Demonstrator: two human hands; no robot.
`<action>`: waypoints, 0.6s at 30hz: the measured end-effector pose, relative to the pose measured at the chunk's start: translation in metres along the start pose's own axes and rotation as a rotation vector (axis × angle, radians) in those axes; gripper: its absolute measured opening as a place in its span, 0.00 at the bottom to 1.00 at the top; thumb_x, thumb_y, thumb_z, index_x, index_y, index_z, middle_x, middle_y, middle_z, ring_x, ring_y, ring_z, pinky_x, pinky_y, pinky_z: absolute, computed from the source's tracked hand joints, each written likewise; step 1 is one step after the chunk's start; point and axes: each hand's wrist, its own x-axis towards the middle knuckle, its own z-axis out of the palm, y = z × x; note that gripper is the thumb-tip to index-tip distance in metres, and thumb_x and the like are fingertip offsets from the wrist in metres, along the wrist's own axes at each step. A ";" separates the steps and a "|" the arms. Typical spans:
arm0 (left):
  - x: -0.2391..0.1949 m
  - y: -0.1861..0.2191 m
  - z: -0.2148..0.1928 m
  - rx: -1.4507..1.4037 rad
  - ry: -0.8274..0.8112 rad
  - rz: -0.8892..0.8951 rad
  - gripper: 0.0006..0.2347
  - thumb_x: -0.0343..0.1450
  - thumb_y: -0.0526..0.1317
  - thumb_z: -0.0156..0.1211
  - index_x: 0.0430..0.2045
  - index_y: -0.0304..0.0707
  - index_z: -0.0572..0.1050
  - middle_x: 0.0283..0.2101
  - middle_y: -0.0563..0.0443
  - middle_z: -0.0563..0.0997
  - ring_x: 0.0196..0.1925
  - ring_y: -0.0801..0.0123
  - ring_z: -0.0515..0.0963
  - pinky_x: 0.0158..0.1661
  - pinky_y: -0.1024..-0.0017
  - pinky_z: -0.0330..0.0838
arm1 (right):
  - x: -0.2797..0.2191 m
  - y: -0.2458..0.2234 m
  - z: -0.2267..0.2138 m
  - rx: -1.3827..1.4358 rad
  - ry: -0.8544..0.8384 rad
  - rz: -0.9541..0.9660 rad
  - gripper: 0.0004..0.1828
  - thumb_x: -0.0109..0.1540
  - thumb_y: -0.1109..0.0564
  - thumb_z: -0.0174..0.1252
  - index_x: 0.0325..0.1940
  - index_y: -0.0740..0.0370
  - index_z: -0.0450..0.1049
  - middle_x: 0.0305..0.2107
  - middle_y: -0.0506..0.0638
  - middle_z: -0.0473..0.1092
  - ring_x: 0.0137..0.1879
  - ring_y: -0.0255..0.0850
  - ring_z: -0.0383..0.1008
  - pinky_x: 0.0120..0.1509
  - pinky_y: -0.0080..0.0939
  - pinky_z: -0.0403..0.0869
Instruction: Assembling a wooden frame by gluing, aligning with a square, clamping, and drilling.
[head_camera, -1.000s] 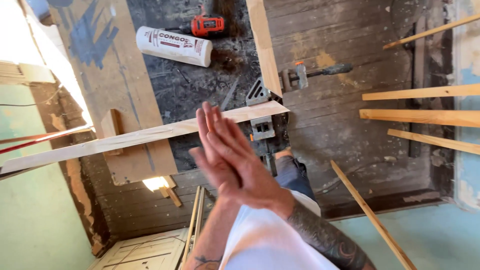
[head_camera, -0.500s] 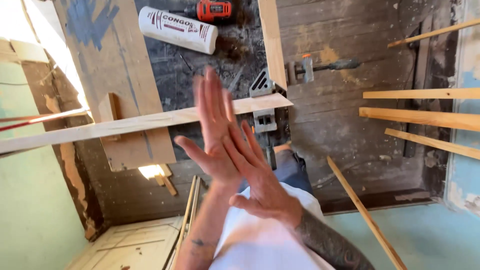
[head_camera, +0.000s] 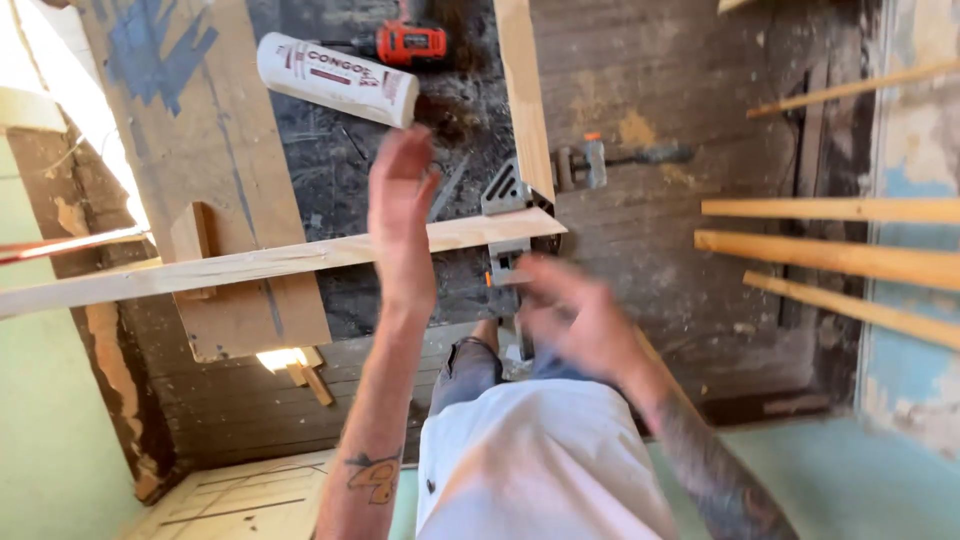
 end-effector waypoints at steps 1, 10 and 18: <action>-0.005 -0.017 -0.008 0.001 0.019 0.002 0.21 0.81 0.42 0.55 0.70 0.44 0.63 0.69 0.47 0.71 0.73 0.62 0.68 0.73 0.60 0.59 | 0.026 0.011 -0.015 -0.006 -0.018 -0.002 0.34 0.56 0.53 0.68 0.67 0.54 0.73 0.58 0.57 0.74 0.64 0.53 0.74 0.68 0.53 0.73; -0.083 -0.165 -0.024 1.301 -0.361 -0.070 0.34 0.66 0.45 0.70 0.68 0.37 0.62 0.70 0.43 0.66 0.72 0.57 0.64 0.72 0.51 0.51 | 0.250 0.088 -0.093 -0.198 0.089 -0.027 0.40 0.65 0.53 0.66 0.74 0.62 0.52 0.54 0.58 0.74 0.58 0.45 0.77 0.65 0.46 0.77; -0.091 -0.207 0.035 1.608 -0.206 -0.227 0.54 0.61 0.74 0.65 0.75 0.39 0.49 0.79 0.41 0.44 0.81 0.54 0.43 0.74 0.40 0.37 | 0.281 0.137 -0.092 0.372 -0.276 -0.025 0.50 0.63 0.68 0.65 0.79 0.63 0.39 0.66 0.68 0.64 0.66 0.55 0.75 0.71 0.62 0.76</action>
